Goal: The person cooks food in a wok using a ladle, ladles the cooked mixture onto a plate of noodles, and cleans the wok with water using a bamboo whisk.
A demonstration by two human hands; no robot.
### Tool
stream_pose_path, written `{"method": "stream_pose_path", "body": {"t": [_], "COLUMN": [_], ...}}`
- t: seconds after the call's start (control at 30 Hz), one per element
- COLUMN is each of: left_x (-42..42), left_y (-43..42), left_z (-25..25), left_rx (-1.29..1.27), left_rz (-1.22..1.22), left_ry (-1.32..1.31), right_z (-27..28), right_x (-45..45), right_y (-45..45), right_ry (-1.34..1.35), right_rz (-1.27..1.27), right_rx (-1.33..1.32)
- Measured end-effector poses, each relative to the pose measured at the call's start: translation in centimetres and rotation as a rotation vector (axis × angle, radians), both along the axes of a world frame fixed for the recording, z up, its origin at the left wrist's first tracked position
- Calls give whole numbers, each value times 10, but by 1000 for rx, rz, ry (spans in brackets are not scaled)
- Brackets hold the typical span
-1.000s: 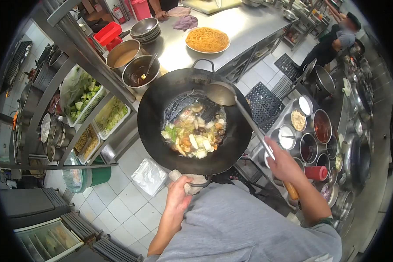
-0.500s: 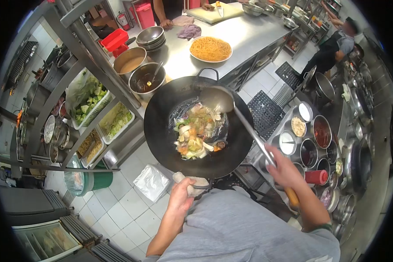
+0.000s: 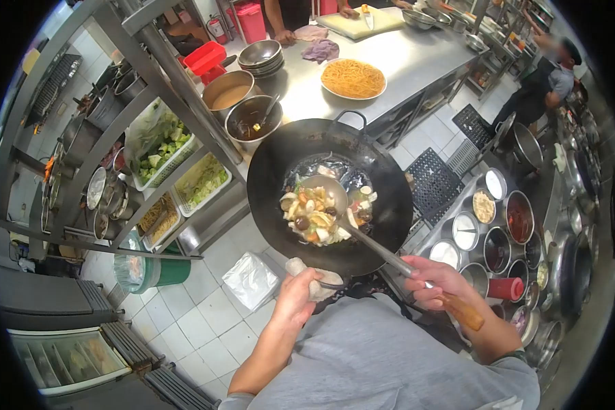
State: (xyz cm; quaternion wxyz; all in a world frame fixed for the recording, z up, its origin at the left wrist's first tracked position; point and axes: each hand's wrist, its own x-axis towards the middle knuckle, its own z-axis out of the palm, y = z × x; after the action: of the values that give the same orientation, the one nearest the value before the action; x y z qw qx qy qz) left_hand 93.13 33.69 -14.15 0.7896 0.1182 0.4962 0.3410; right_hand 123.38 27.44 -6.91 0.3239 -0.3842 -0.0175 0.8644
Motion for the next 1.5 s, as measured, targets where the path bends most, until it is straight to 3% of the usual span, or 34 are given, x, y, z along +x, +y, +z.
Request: {"method": "stream_pose_path", "body": {"t": [0.07,0.17,0.27,0.37,0.5,0.77,0.9,0.93,1.07,1.17,1.2,1.5], "left_x": [-2,-12,-14,-5,8,30,38,39,41,44,45,39], "left_y": [3,4,3,2,9,29,32,32,29,25,24,16], "left_z": [4,1,-13,-13,-17,-36,-24,-24,-19,-8,-7,-21], "left_rx": [-16,-60,-44,-16,16,26,-6,-24,-44,-75,-77,-92], "left_rz": [-5,-60,-86,-81,-56,-61,-41,-35,-2,24,34,52], "left_ry": [-46,-108,-96,-106,-107,-171,-157,-168,-111,-77,-84,-74], "right_z": [-4,-3,2,18,21,53,58,88,64,66,69,-41], "right_x": [7,14,3,6,38,76,101,89,128,129,125,147], "right_y": [-5,-24,-28,2,24,91,145,155,223,269,274,358], "right_ry": [261,169,-166,-222,-47,-13,115,129,196,-143,-406,-970], "right_rz": [-91,-92,-95,-129,-176,-307,-219,-259,-115,-294,-282,-34], "right_rx": [-27,84,143,66,71,123,229,141,446,422,495,616]}}
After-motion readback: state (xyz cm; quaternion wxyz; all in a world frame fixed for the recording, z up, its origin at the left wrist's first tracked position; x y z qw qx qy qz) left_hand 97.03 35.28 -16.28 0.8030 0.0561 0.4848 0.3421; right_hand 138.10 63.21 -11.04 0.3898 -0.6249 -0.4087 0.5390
